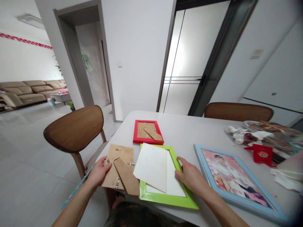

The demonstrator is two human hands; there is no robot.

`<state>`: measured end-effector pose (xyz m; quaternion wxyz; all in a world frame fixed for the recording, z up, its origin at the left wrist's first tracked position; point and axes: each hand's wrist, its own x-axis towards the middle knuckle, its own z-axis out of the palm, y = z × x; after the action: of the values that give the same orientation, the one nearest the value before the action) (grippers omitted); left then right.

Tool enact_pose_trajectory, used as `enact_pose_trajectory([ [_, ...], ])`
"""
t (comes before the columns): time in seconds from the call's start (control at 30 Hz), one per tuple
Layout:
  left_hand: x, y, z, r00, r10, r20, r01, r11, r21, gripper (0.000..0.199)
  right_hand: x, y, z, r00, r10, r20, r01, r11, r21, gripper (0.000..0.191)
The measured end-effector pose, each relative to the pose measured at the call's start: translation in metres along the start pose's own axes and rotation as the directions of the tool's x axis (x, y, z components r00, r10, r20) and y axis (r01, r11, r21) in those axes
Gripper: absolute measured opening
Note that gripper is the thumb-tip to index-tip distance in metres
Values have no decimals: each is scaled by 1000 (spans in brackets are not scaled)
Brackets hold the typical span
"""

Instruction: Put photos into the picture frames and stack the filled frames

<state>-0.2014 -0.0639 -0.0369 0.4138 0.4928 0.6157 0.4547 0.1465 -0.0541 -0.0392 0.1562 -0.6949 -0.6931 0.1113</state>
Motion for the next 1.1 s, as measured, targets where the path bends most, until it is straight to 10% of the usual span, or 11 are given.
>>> enact_pose_trajectory([
  [0.17,-8,12,24,959,240,-149,-196,946,258,57,2,-6,-5,985,170,3,-166,956,242,58],
  [0.23,-22,22,50,921,388,41,-371,840,397,55,-2,-9,-9,963,245,111,-264,783,563,62],
  [0.37,-55,41,108,857,298,420,-466,796,386,74,-18,-22,-22,929,184,321,-353,180,918,74],
  [0.57,-78,63,150,787,465,406,-512,859,7,70,-28,-37,-35,950,107,295,-295,-17,955,80],
  [0.7,-82,71,146,761,561,326,-526,827,-195,60,-25,-36,-34,968,83,238,-242,37,970,75],
  [0.87,-60,74,109,922,388,3,-374,891,-258,54,-18,-26,-27,967,129,218,-240,201,950,68],
  [1.1,-26,47,72,999,34,-41,-52,780,-623,31,-7,5,-5,988,156,14,-150,917,371,52],
])
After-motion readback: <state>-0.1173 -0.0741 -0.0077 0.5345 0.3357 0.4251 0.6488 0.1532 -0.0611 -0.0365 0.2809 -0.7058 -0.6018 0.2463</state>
